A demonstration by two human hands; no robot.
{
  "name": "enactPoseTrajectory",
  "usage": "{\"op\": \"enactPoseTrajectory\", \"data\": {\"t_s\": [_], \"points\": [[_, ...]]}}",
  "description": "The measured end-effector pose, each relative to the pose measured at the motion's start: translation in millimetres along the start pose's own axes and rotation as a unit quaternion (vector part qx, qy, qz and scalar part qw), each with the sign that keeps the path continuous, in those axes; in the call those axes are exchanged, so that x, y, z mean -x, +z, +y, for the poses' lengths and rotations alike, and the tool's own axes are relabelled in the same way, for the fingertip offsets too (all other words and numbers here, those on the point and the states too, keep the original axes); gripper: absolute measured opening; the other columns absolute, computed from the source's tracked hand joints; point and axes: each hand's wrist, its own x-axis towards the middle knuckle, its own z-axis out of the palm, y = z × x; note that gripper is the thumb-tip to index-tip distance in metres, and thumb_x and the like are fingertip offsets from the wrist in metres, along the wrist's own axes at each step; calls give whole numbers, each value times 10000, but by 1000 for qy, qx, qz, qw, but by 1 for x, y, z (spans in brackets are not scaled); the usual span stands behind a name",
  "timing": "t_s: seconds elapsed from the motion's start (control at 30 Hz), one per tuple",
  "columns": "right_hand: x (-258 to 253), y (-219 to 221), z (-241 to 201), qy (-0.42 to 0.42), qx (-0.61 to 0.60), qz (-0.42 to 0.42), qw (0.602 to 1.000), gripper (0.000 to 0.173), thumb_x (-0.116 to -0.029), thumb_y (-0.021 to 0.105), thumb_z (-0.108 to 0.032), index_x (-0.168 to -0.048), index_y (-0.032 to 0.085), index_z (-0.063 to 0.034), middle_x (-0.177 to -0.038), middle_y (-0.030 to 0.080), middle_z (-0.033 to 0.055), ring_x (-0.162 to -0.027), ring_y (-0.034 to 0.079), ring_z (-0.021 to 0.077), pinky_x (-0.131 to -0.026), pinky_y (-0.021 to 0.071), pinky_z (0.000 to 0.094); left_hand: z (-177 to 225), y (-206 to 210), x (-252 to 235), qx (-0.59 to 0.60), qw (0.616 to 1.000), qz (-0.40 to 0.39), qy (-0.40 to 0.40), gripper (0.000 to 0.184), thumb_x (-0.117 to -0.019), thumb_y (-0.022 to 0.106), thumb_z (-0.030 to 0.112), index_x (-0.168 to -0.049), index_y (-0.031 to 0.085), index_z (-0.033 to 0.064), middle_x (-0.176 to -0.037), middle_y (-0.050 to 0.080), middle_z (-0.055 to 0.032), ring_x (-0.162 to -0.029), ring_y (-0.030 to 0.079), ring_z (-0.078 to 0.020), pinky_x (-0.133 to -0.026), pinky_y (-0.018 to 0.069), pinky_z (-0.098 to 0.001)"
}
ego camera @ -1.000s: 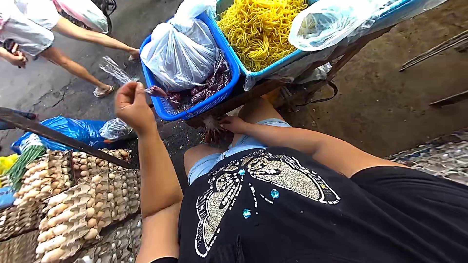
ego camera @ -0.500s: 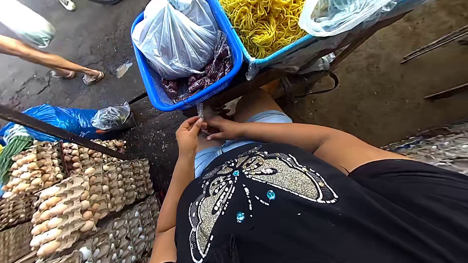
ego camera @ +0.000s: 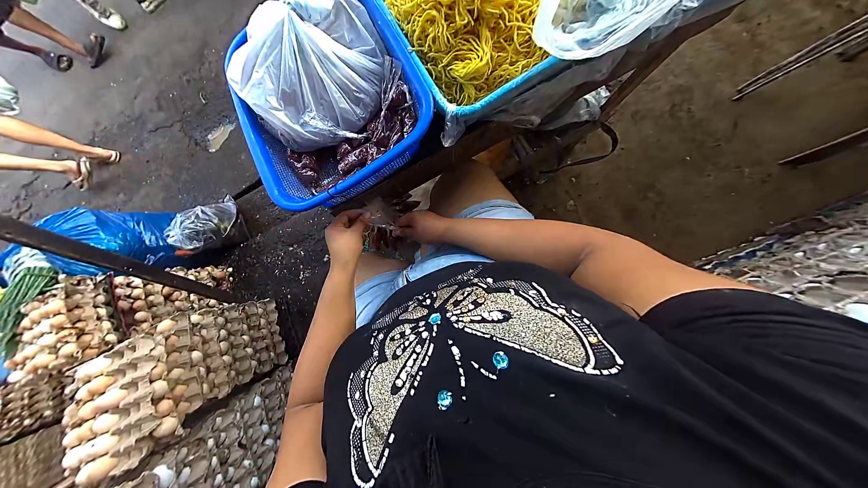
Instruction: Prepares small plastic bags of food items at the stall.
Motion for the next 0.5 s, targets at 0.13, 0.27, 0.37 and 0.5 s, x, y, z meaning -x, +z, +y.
{"op": "enactPoseTrajectory", "data": {"t_s": [0.13, 0.27, 0.37, 0.5], "points": [[-6, 4, 2, 43, 36, 7, 998, 322, -1083, 514, -231, -1188, 709, 3, -1155, 702, 231, -1135, 660, 385, -1027, 475, 592, -1, 7, -8, -103, 993, -6, 56, 238, -988, 693, 196, -1037, 679, -37, -897, 676, -132, -797, 628, -180, -799, 530, -385], [-1, -2, -7, 25, 11, 64, 998, 262, -1042, 535, -96, -1222, 694, 9, -1226, 676, 242, -1193, 636, 384, -1067, 462, 572, 7, 8, -10, -144, 986, -22, 77, 271, -1063, 552, 182, -1162, 686, -31, -1025, 716, -169, -931, 689, -227, -912, 544, -429], [5, -9, -14, -28, -21, 150, 988, 212, -1017, 556, -49, -1139, 702, 43, -1184, 682, 239, -1189, 630, 370, -1075, 467, 531, 7, 8, -9, -137, 987, -3, 84, 238, -1027, 610, 176, -1112, 691, -32, -965, 710, -155, -871, 674, -211, -861, 543, -424], [-5, -15, 5, 8, 29, 201, 979, 192, -955, 581, -35, -1057, 743, -18, -1162, 702, 200, -1233, 588, 413, -1058, 442, 620, -7, 15, -8, -125, 988, -17, 87, 295, -1059, 564, 226, -1062, 684, -44, -893, 690, -146, -812, 656, -211, -817, 539, -424]]}}
